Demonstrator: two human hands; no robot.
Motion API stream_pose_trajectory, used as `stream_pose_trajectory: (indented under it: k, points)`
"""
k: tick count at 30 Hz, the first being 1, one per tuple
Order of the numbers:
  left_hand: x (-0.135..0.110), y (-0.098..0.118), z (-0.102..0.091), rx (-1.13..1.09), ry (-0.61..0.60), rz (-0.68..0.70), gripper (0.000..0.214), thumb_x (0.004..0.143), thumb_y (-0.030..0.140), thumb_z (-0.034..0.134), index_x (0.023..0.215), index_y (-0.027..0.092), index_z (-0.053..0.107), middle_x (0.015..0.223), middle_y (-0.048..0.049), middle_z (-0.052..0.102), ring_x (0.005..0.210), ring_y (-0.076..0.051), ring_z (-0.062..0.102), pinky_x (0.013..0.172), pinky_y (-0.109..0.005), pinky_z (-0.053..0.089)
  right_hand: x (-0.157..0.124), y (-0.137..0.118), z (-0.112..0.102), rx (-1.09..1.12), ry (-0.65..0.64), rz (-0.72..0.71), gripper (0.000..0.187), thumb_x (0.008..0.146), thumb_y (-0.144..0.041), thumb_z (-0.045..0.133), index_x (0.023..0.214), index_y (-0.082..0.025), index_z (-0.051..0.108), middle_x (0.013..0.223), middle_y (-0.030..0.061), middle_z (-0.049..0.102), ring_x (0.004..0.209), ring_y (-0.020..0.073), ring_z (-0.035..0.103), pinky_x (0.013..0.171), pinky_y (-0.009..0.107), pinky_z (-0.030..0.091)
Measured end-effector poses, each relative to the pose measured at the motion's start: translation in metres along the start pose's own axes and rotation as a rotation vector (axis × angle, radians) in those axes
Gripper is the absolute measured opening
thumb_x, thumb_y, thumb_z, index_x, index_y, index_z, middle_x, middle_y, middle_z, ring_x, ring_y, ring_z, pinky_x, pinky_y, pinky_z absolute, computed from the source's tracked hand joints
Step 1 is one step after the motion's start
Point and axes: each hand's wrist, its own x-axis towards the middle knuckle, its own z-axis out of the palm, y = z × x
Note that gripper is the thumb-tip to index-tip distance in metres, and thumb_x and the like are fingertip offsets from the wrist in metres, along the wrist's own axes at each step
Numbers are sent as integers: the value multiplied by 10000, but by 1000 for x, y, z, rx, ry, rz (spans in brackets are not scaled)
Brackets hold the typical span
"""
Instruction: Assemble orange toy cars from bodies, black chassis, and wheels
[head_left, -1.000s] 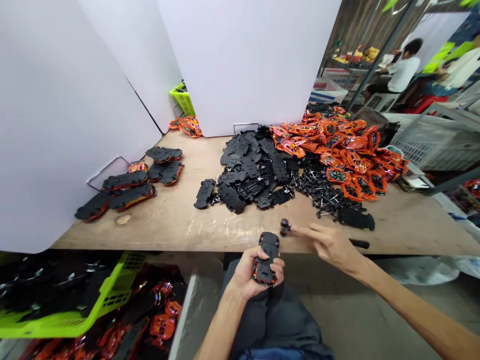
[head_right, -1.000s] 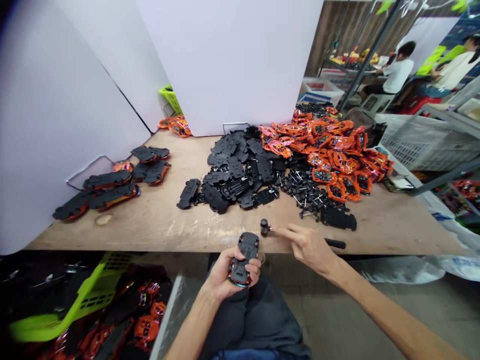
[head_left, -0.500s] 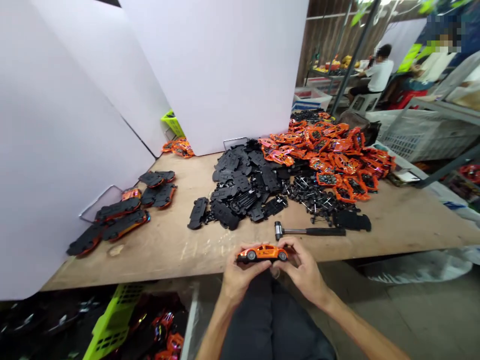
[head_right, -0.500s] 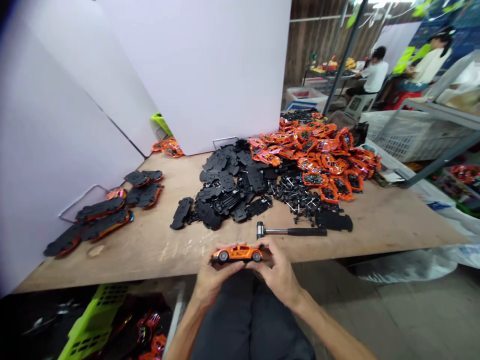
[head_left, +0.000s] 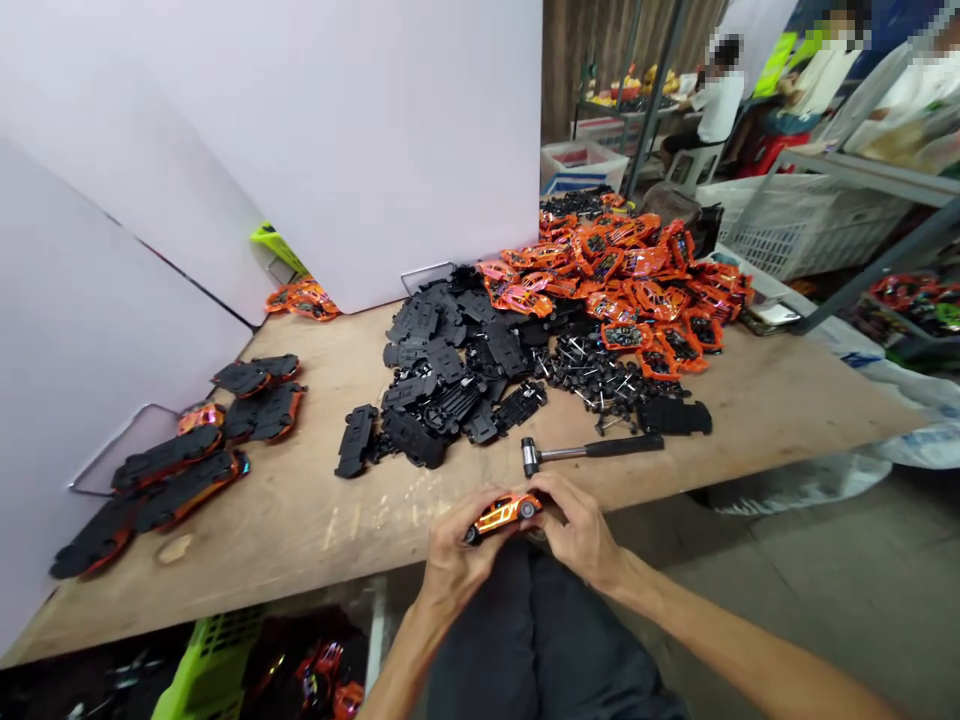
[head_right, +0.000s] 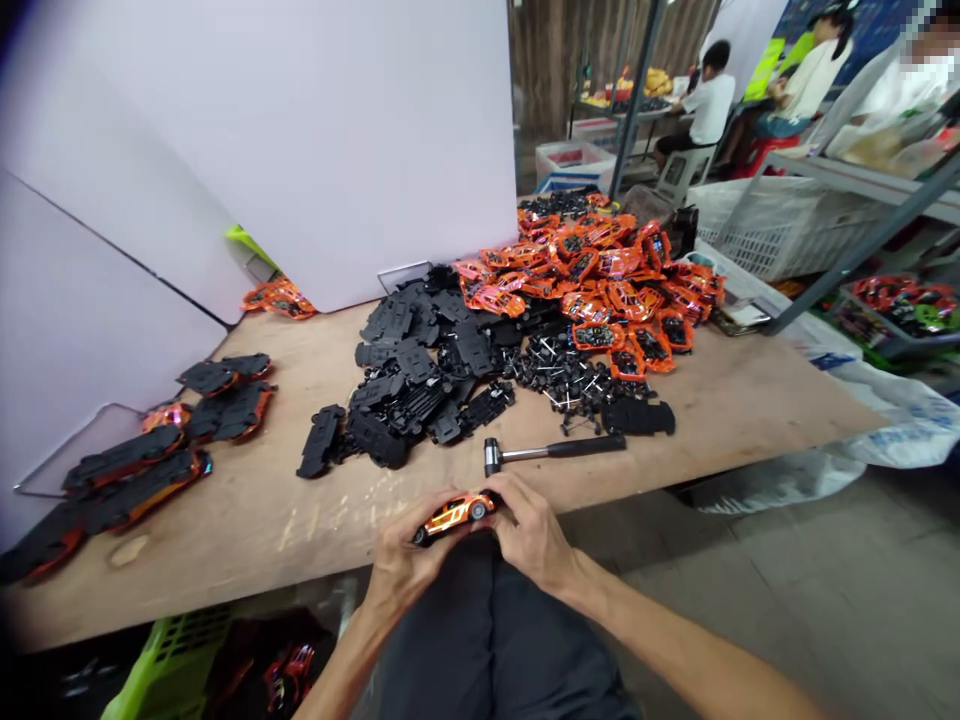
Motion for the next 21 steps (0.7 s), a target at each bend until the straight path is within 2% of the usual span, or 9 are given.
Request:
stream_pose_trajectory:
  k: [5,9,11,13,15,17,18,21]
  points:
    - [-2,3,-6,-164,29,-187,316,751,345,888,1041,240,819,1075,-69,811,1024,-280,758,934,-361,588,9,-24,-16,49,-116,4,335,962,-142,662,1267,-268,606,1143,64,690,1068,234,684,934,361,589]
    - [-4,18,-7,-290,52,-289,410,657,384,934,1009,211,814,1057,-75,806,1014,-286,746,931,-362,582,15,-60,-19,-29,-100,-26,530,992,-123,575,1484,-282,457,1313,103,657,1230,248,646,1068,401,551]
    - [-10,26,-5,-285,40,-325,454,649,402,932,1038,205,803,1076,-77,804,1025,-288,740,955,-366,569,17,-71,-16,-50,-88,12,607,1000,-179,597,1560,-275,385,1331,115,659,1229,258,657,1075,408,555]
    - [-16,31,-7,-242,38,-362,483,649,431,926,1053,198,800,1063,-73,805,1008,-284,737,952,-362,562,19,-71,-14,-54,-96,85,624,1001,-265,630,1576,-264,389,1256,105,702,1148,262,702,1022,403,593]
    - [-19,27,-18,-172,44,-405,494,657,469,915,1053,194,804,1009,-63,806,953,-270,735,906,-347,566,20,-60,-18,-69,-134,131,584,999,-365,649,1542,-264,459,1227,90,730,1117,264,726,995,402,613]
    - [-13,16,-48,-82,137,-427,512,709,525,868,1086,186,799,972,-62,800,923,-264,727,867,-342,565,22,-38,-28,-129,-140,139,518,1000,-445,639,1479,-272,546,1330,89,709,1198,280,703,1049,424,587]
    - [-7,9,-71,-27,229,-426,532,743,554,831,1118,178,790,976,-67,794,928,-266,722,861,-345,562,24,-26,-35,-168,-105,141,498,996,-477,633,1446,-272,581,1364,92,696,1222,291,693,1066,437,577]
    - [21,-15,-165,254,578,-396,613,818,620,712,1198,139,749,1000,-95,768,953,-286,702,857,-365,553,34,4,-57,-229,53,181,446,970,-568,623,1302,-275,680,1228,91,760,1040,292,760,943,428,637]
